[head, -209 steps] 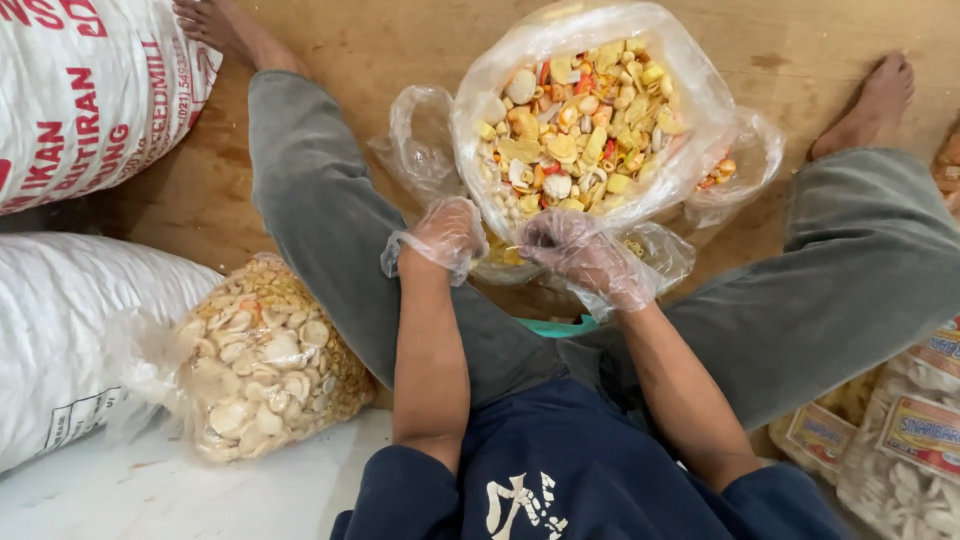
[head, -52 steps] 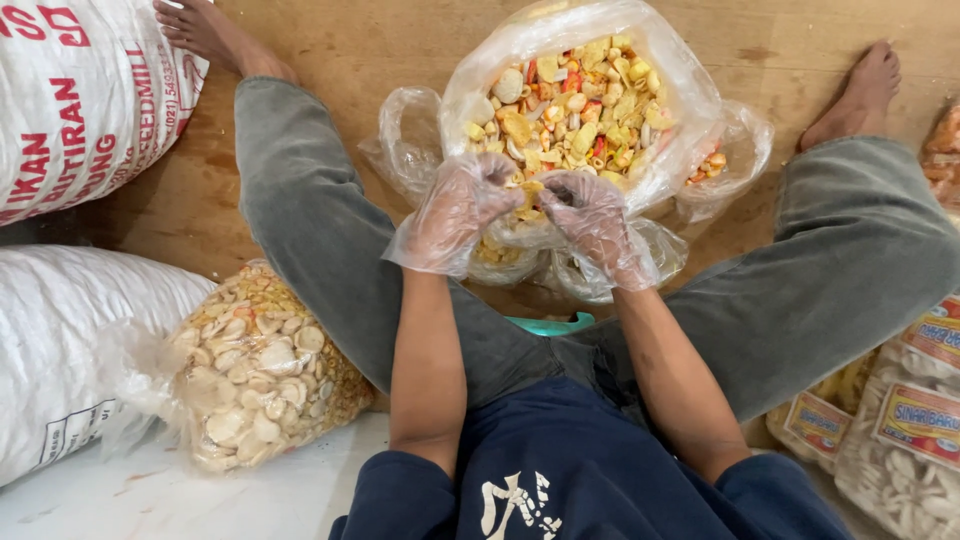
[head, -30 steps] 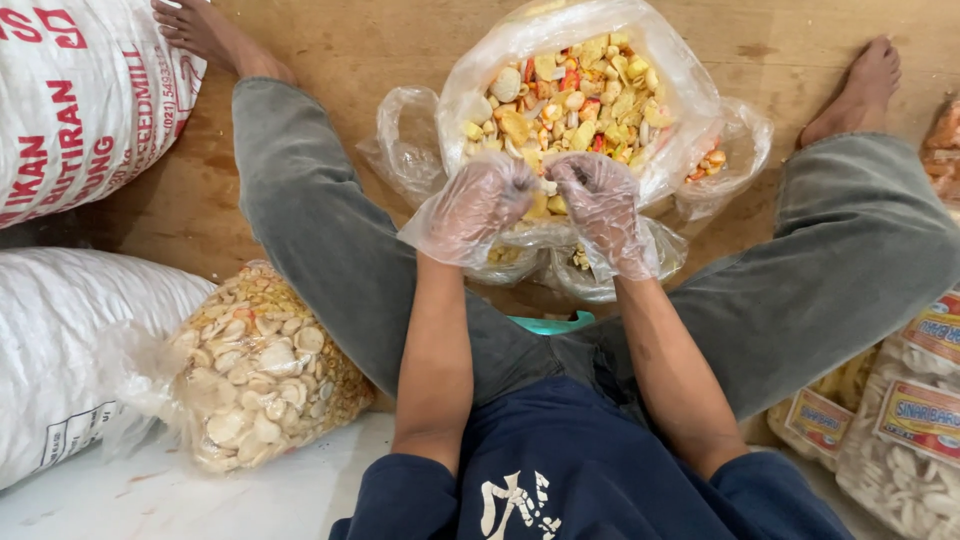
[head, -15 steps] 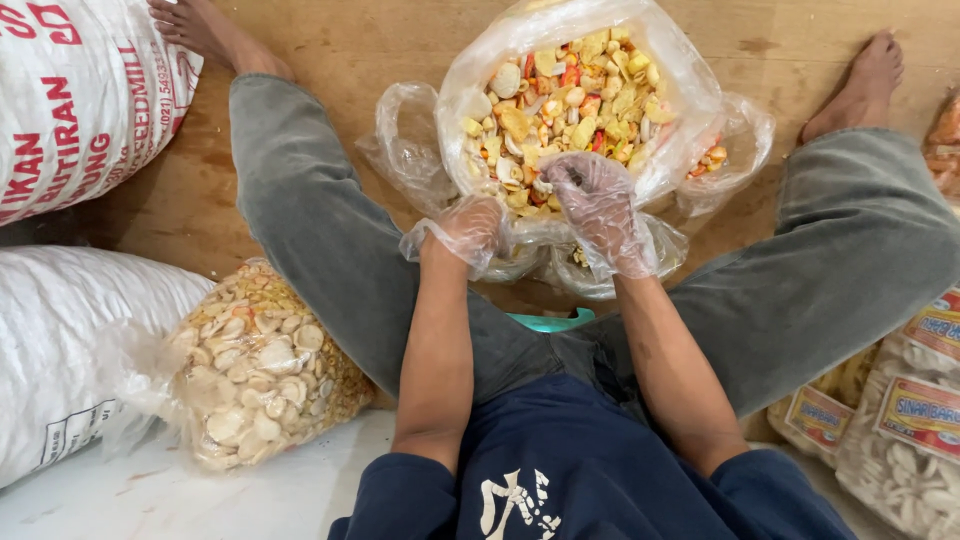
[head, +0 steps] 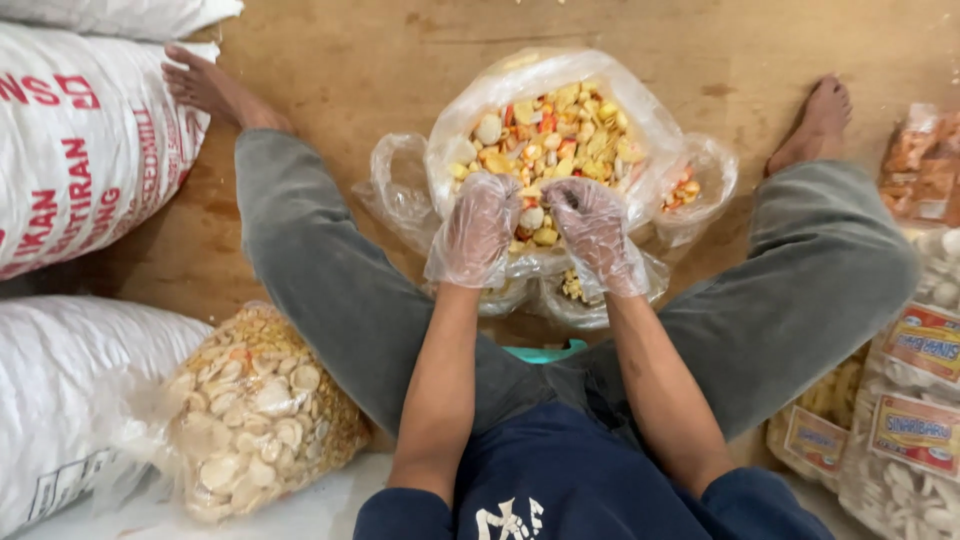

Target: Sorting various types of crackers from a large bulk bag into smaller containers or bags by hand.

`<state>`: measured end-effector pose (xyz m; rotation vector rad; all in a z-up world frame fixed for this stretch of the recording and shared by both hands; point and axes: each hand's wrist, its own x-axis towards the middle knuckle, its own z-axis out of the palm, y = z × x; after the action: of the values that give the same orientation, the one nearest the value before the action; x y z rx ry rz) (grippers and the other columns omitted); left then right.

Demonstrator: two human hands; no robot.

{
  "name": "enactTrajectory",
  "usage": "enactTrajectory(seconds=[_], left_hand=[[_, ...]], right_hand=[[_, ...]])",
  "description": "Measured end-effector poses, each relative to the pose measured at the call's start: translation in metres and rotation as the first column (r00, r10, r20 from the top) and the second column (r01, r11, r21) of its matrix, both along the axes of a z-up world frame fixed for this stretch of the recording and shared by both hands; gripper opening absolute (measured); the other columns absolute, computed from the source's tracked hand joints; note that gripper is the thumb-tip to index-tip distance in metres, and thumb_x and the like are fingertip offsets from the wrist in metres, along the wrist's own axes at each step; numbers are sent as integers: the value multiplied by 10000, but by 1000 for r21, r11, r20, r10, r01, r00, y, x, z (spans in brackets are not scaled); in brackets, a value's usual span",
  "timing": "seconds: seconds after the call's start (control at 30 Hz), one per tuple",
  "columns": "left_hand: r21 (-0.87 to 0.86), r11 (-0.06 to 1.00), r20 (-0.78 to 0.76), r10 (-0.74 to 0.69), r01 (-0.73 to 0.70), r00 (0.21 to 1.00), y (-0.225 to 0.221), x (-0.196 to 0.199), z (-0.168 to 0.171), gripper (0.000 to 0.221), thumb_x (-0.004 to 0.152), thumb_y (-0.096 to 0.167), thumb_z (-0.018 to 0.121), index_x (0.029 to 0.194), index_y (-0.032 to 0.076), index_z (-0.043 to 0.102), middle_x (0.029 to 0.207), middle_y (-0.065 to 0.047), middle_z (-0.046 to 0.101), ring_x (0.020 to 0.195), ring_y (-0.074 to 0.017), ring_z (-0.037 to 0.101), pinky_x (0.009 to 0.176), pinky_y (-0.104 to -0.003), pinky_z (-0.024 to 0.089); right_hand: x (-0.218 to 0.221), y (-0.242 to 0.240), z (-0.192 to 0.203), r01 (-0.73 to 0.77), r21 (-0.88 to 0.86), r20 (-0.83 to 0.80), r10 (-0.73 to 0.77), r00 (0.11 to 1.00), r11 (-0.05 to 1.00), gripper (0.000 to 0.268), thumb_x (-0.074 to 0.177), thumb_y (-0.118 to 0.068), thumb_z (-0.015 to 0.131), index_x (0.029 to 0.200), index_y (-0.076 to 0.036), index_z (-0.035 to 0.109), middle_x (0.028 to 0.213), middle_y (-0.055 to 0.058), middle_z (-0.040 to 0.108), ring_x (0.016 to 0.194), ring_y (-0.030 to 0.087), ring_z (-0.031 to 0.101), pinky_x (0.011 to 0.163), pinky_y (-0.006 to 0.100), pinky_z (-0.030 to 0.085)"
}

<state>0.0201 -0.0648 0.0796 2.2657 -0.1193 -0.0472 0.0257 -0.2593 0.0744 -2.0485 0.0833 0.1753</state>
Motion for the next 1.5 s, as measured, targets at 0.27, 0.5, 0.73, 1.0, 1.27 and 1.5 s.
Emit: enactTrajectory(seconds=[0.27,0.5,0.73,1.0,1.27,1.5], left_hand=[[179,968,240,130,-175,962,-13,22,-22,133,914,133,597,819,98,683,731,-141,639,798,-369,684,670,-463,561],[317,899,159,264,-302,951,-23,23,-38,235,980,302,641,966,112,778,832,-113,719,873,-322,737,712,-420,598],[236,912,483,190,-336,855,-15,31,-94,182,872,254,684,842,104,784,722,-108,734,826,-301,747,674,-389,623],[319,885,138,310,-338,941,-3,47,-146,167,878,385,677,789,245,659,716,-11,682,826,-271,739,709,-414,595],[409,903,-98,-99,131,990,16,60,-111,167,847,250,693,858,95,754,801,-142,720,896,-386,723,740,-525,610],[167,975,-186,-113,145,976,20,39,-65,231,940,267,632,996,81,756,921,-237,709,963,-500,671,804,-633,569]], right_hand=[[8,-5,-18,13,-135,164,9,986,991,122,945,-171,697,1015,-207,790,951,73,780,993,244,738,912,392,574],[15,18,-1,-279,-538,-40,307,951,796,358,919,-381,698,1254,-255,701,1112,148,736,1137,359,685,1024,500,535],[20,27,-23,-355,-572,-101,367,925,739,343,886,-426,676,1192,-281,728,1165,51,741,1158,292,683,956,411,575],[22,21,-9,-239,-271,-147,206,968,932,307,845,-392,734,1109,-238,766,1125,85,742,1164,323,670,957,457,579],[23,21,0,-318,-385,-163,275,947,866,190,854,-342,720,993,-232,790,1054,87,753,1091,335,700,924,452,591],[13,12,7,-341,-311,-102,326,940,887,192,854,-256,715,1015,-182,788,1089,114,749,1107,364,686,920,476,583]])
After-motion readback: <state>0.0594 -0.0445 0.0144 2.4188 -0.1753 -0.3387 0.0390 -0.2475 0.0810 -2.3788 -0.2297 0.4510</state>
